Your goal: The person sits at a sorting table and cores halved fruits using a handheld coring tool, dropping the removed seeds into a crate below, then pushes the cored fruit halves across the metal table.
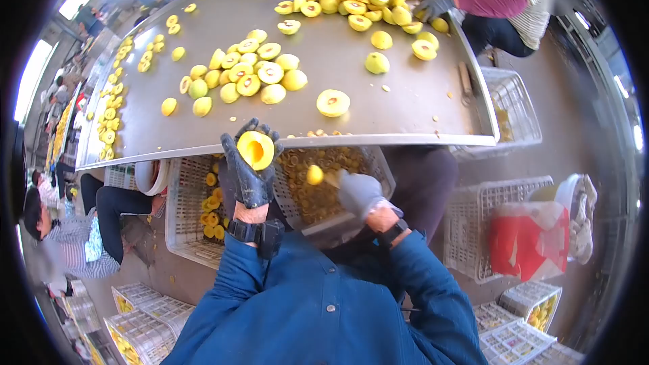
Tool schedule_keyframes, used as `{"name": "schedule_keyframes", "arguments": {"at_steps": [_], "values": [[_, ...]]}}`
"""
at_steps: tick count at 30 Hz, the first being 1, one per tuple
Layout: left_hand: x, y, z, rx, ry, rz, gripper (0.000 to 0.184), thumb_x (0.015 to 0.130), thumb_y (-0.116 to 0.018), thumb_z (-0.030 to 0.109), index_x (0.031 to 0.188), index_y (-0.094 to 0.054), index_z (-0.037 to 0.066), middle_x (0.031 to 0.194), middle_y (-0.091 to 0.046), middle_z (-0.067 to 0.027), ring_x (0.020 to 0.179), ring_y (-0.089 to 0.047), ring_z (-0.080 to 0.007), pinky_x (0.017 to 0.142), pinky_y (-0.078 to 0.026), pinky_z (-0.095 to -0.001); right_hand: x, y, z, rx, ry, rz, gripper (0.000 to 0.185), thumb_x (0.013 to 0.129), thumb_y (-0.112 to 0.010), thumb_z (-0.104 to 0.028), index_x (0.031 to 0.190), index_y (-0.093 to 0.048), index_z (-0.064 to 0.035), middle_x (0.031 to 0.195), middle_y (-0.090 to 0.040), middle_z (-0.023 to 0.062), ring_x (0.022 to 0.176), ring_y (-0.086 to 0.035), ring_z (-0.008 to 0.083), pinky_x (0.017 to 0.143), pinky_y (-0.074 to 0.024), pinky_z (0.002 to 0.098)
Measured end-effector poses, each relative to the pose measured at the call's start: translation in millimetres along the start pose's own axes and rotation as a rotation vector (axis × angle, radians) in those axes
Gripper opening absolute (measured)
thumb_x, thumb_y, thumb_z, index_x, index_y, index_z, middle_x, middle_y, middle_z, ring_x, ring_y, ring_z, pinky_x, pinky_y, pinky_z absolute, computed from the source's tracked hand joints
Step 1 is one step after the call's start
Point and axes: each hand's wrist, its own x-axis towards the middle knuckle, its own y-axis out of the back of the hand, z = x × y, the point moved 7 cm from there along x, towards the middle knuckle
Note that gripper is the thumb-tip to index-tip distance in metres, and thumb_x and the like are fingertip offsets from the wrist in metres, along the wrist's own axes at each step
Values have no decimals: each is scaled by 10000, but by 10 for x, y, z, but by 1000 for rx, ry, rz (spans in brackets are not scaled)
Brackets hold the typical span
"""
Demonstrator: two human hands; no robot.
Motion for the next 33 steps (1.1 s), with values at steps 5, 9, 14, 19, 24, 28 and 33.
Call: {"name": "schedule_keyframes", "arguments": {"at_steps": [5, 9, 14, 19, 24, 28, 33], "values": [[113, 952, 559, 202, -268, 181, 656, 1032, -330, 583, 1241, -571, 11, 1075, -660, -139, 955, -659, -275, 808, -595, -430, -60, -320, 466, 55, -140, -28, 298, 858, -642, -273, 1016, -559, -35, 750, -683, 227, 723, -676, 423, 667, -522, 528], [310, 1628, 1432, 1318, -727, 407, 404, 1012, -517, 304, 1265, -568, -8, 1208, -633, -177, 1134, -593, -305, 984, -472, -427, -73, -345, 467, 96, -113, -52, 323, 854, -657, -280, 1033, -557, -31, 723, -673, 236, 700, -671, 430, 651, -520, 532], [1490, 1645, 1591, 1831, -722, 248, 508, 911, -652, 325, 1328, -555, 52, 1346, -544, -236, 1265, -501, -385, 1015, -442, -470, -75, -629, 450, 109, -29, -51, 313, 875, -652, -302, 1042, -577, -49, 693, -654, 237, 667, -659, 428, 618, -515, 527], [2486, 1600, 1204, 2099, -359, 127, 527, 887, -685, 340, 1322, -567, 67, 1308, -570, -229, 1192, -553, -376, 988, -459, -467, -233, -647, 296, 152, -64, -112, 321, 882, -665, -351, 1031, -593, -75, 715, -656, 224, 695, -653, 437, 619, -514, 518], [2260, 1771, 1148, 1135, -99, 13, 520, 920, -664, 357, 1310, -569, 26, 1167, -663, -124, 991, -670, -263, 827, -558, -376, -233, -342, -8, 303, -22, -78, 344, 889, -671, -350, 1075, -585, -74, 743, -657, 237, 712, -648, 447, 624, -506, 520], [1111, 963, 1058, 643, -123, -48, 457, 980, -592, 323, 1315, -547, 14, 1112, -671, -94, 956, -671, -201, 776, -582, -339, 134, 333, -524, 479, 38, 94, 325, 897, -681, -301, 1112, -580, -79, 735, -643, 246, 706, -641, 447, 603, -491, 510], [227, 188, 680, 471, -93, -85, 619, 1067, -271, 518, 1365, -483, 19, 1109, -642, -138, 907, -661, -209, 787, -577, -328, 141, 981, -1098, 538, 178, 274, 317, 901, -683, -302, 1111, -575, -90, 711, -653, 201, 664, -654, 409, 574, -505, 489]]}}
